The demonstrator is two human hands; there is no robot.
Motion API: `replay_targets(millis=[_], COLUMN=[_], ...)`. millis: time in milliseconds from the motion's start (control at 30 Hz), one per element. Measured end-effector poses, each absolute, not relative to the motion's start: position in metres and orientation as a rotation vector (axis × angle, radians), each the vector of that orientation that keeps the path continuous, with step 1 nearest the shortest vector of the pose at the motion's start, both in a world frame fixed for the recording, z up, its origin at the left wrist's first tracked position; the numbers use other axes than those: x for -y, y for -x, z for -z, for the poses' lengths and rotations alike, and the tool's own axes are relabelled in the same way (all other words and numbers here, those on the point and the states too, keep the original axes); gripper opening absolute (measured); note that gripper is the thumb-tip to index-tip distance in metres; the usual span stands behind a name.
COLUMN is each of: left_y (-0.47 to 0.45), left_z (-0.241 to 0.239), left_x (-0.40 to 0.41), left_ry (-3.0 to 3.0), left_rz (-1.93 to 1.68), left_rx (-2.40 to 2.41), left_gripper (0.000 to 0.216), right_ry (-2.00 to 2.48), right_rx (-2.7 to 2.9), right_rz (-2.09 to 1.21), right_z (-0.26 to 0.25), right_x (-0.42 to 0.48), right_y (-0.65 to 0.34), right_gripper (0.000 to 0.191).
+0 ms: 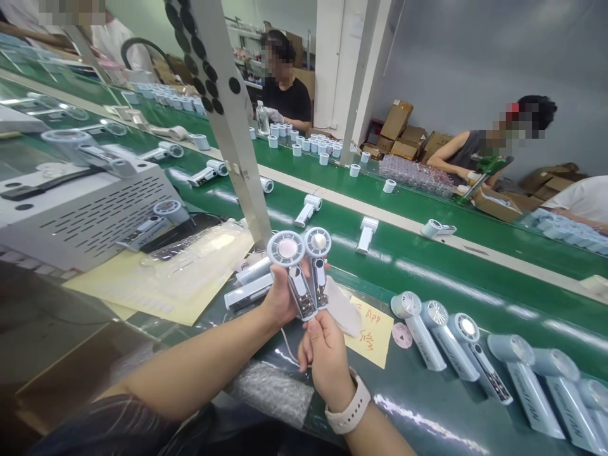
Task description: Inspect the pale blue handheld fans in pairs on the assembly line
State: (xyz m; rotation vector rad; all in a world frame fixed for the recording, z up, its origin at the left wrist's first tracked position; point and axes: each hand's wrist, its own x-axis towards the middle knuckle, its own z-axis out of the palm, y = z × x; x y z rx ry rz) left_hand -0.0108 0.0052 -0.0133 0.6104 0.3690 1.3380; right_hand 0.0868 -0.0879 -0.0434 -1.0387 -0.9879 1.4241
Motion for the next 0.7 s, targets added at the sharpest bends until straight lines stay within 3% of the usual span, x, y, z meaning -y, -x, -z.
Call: replay_targets(millis=[300, 700], left_y=[0.022, 0.014], left_z=[0.011, 0.015], left_x=[-0.017, -0.008], left_ry=[-0.389, -0.604], left_rz=[-1.285, -1.268], left_rx=[-0.350, -0.253], left_gripper=[0.070, 0.067], right_ry=[1.154, 1.140], right_rx=[1.326, 0.895], right_rz=[-0.929, -1.295], right_z=[0.033, 0.042], right_x=[0.082, 0.078], right_y=[-0.099, -0.093], right_gripper=[0.042, 0.056])
